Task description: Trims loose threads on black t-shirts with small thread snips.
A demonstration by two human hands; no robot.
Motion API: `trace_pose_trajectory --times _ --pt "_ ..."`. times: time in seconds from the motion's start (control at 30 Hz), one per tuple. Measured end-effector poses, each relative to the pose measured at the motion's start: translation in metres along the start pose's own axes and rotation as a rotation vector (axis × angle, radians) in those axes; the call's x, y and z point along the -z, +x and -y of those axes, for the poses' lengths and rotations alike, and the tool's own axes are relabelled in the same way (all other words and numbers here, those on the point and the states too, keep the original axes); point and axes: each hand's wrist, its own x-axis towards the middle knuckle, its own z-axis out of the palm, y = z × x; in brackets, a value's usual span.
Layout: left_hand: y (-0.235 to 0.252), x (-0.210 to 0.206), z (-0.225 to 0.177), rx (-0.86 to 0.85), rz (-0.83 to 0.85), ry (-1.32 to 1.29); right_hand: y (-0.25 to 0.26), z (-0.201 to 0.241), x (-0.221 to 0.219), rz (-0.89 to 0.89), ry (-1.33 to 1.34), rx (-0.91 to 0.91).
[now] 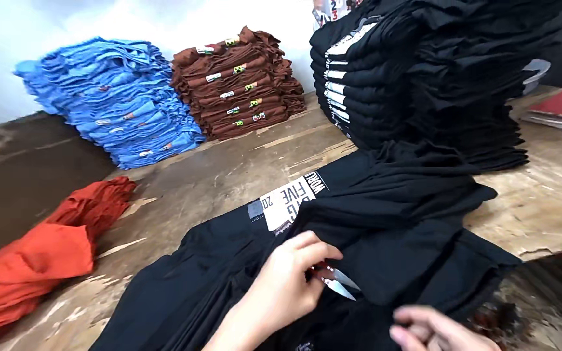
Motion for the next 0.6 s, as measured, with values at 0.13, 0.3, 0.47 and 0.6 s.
trace_pose_trajectory --times 0.13,0.3,0.47,0.6 --pt "0.008 -0.021 0.006 -0.02 0.055 -0.07 0.02 0.003 -0.03 -0.235 0.238 -0.079" --pt "0.005 -0.003 0.005 0.029 -0.153 -0.116 0.007 0.004 -0.02 -0.351 0.26 0.23" --pt "-0.006 -0.002 -0.03 -0.222 -0.245 0.115 -0.001 -0.002 -0.015 -0.409 0.158 0.306" --pt "-0.007 -0.019 -0.053 -0.49 -0.218 0.421 -0.001 -0.004 -0.023 -0.449 0.032 0.37"
